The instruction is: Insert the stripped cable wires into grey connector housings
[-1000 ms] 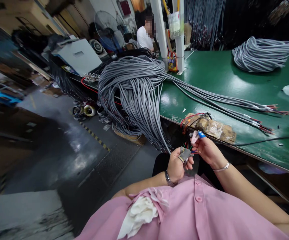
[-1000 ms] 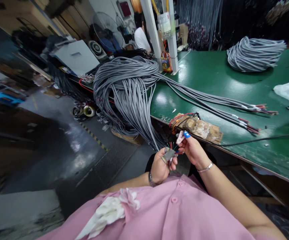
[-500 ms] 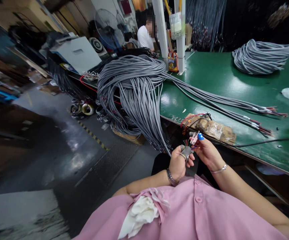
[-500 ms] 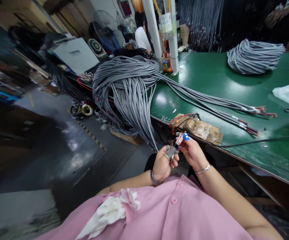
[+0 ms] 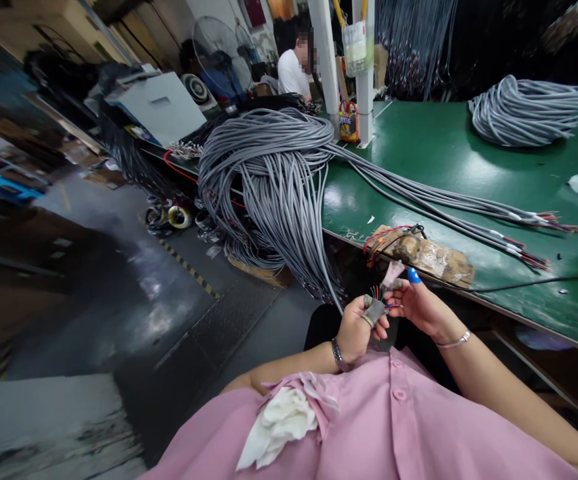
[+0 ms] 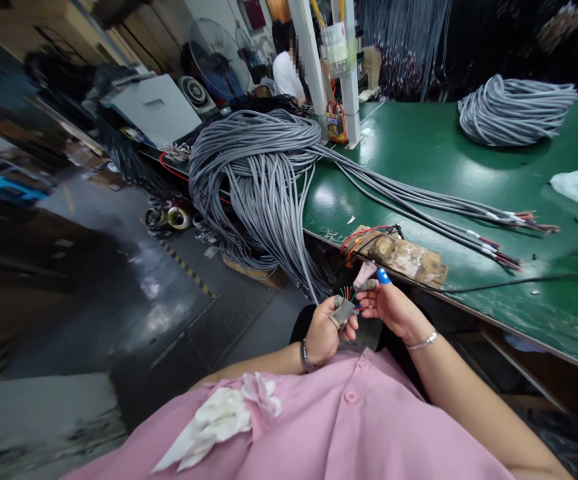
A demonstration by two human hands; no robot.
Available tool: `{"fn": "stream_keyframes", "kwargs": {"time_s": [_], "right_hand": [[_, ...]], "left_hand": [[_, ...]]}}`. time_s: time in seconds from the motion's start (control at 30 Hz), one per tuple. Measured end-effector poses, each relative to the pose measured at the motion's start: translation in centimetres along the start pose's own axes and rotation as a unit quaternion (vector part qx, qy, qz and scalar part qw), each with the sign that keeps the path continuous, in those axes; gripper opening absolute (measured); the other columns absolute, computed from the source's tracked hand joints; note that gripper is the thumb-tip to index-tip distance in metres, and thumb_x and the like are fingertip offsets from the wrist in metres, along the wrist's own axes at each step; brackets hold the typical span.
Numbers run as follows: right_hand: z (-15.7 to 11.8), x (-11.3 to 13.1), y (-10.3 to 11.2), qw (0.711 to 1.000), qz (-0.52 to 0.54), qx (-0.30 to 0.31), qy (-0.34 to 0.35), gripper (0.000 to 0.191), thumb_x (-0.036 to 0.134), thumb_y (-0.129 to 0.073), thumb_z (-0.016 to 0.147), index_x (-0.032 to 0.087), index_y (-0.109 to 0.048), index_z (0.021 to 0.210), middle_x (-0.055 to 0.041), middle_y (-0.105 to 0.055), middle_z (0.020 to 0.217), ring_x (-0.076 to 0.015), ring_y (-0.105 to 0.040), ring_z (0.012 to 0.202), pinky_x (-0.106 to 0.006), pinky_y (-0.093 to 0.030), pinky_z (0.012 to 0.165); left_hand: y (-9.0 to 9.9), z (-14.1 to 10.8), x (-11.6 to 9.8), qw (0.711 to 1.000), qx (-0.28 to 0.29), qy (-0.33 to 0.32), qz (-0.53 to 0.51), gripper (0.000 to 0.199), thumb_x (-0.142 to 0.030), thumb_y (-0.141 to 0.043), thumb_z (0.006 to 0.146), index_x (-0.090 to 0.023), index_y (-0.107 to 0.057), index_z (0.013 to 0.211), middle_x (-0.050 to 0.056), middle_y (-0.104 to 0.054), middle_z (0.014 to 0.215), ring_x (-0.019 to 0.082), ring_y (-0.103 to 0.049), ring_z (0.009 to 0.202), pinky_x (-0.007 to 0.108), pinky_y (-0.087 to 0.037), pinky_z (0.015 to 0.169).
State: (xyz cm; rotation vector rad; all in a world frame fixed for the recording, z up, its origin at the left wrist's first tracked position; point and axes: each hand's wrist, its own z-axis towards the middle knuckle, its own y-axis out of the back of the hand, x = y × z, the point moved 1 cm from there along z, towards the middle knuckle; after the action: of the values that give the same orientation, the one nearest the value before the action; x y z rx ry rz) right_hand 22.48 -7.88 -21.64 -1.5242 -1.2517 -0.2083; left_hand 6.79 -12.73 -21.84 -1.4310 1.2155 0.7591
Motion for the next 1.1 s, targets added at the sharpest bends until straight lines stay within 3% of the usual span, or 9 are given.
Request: {"fn": "stream_keyframes", "kwargs": {"time_s": [0.1,0.23,0.37,0.47,0.57,0.67,0.8,0.97,1.1], "right_hand": [[-0.9,0.7,0.2,0.990,-0.134,0.027,-0.025,0.047,0.060,-0.066,0.073,0.015,-0.065,0.085,-0.0057,-0.063,0.079,-0.0136,-0.058,0.068,-0.026,-0.047,0.062],[-1.2,1.0,-0.6,0.959,-0.277,0.048,0.021,0.032,0.042,-0.072,0.073,0.013,-0.061,0.078,-0.0004,-0.058,0.068,-0.0083,-0.050,0.058,-0.022,-0.041,0.057],[-1.8,0.9,-1.6,0.889,-0.437,0.086,0.101,0.029,0.041,-0.063,0.081,0.014,-0.060,0.074,-0.0008,-0.057,0.066,-0.0101,-0.048,0.057,-0.024,-0.039,0.055],[-2.5,0.7,-1.5,0.844,-0.503,0.050,0.178,0.023,0.038,-0.060,0.085,0.016,-0.064,0.081,-0.0037,-0.062,0.078,-0.0142,-0.054,0.070,-0.028,-0.044,0.066],[-2.8,-0.4,-0.7,0.895,-0.406,0.013,0.182,0.027,0.039,-0.062,0.084,0.017,-0.060,0.100,-0.0055,-0.064,0.089,-0.0160,-0.057,0.077,-0.029,-0.046,0.071],[-2.8,-2.2,-0.4,0.942,-0.295,-0.017,0.158,0.034,0.039,-0.068,0.078,0.017,-0.057,0.101,-0.0055,-0.063,0.087,-0.0156,-0.057,0.075,-0.027,-0.045,0.064],[-2.9,-3.4,-1.3,0.946,-0.222,-0.109,0.208,0.023,0.038,-0.068,0.079,0.018,-0.057,0.082,-0.0011,-0.058,0.070,-0.0117,-0.052,0.062,-0.026,-0.043,0.060],[-2.5,-2.7,-2.4,0.974,-0.186,-0.060,0.115,0.026,0.039,-0.067,0.078,0.017,-0.053,0.077,0.0017,-0.054,0.055,-0.0103,-0.049,0.048,-0.024,-0.035,0.048],[-2.1,-2.3,-2.9,0.972,-0.214,-0.058,0.076,0.029,0.041,-0.070,0.074,0.017,-0.053,0.073,0.0012,-0.055,0.052,-0.0105,-0.049,0.045,-0.023,-0.032,0.045]], "left_hand": [[0.5,-0.3,0.5,0.998,0.028,0.004,0.048,0.031,-0.044,-0.058,0.083,-0.014,-0.051,0.079,0.001,-0.061,0.063,0.009,-0.054,0.044,0.018,-0.039,0.041],[0.6,-0.5,1.0,0.993,0.071,0.017,0.094,0.034,-0.045,-0.059,0.082,-0.012,-0.054,0.077,0.004,-0.062,0.065,0.010,-0.057,0.048,0.020,-0.044,0.046],[0.7,-0.3,1.5,0.981,0.126,0.087,0.116,0.035,-0.044,-0.067,0.074,-0.011,-0.056,0.082,0.006,-0.064,0.065,0.014,-0.060,0.049,0.024,-0.048,0.048],[0.9,-0.1,1.3,0.981,0.113,0.117,0.107,0.038,-0.046,-0.067,0.073,-0.011,-0.056,0.084,0.006,-0.063,0.062,0.015,-0.060,0.047,0.023,-0.047,0.045],[1.0,0.2,0.8,0.991,0.059,0.104,0.058,0.039,-0.049,-0.063,0.076,-0.011,-0.055,0.082,0.007,-0.063,0.061,0.015,-0.060,0.047,0.022,-0.045,0.044],[0.7,0.4,0.5,0.996,0.018,0.088,-0.001,0.039,-0.048,-0.064,0.076,-0.010,-0.056,0.081,0.007,-0.063,0.061,0.015,-0.059,0.046,0.024,-0.046,0.045],[0.4,0.6,0.4,0.994,0.044,0.100,-0.027,0.042,-0.051,-0.065,0.074,-0.010,-0.059,0.080,0.010,-0.065,0.066,0.017,-0.062,0.052,0.027,-0.049,0.050],[1.2,0.1,-0.2,0.983,0.148,0.075,0.079,0.044,-0.052,-0.066,0.075,-0.008,-0.066,0.076,0.011,-0.067,0.072,0.016,-0.063,0.062,0.027,-0.051,0.063],[1.8,-0.5,-0.2,0.980,0.136,0.010,0.146,0.040,-0.049,-0.065,0.077,-0.009,-0.066,0.077,0.009,-0.067,0.072,0.015,-0.062,0.064,0.026,-0.051,0.064]]}}
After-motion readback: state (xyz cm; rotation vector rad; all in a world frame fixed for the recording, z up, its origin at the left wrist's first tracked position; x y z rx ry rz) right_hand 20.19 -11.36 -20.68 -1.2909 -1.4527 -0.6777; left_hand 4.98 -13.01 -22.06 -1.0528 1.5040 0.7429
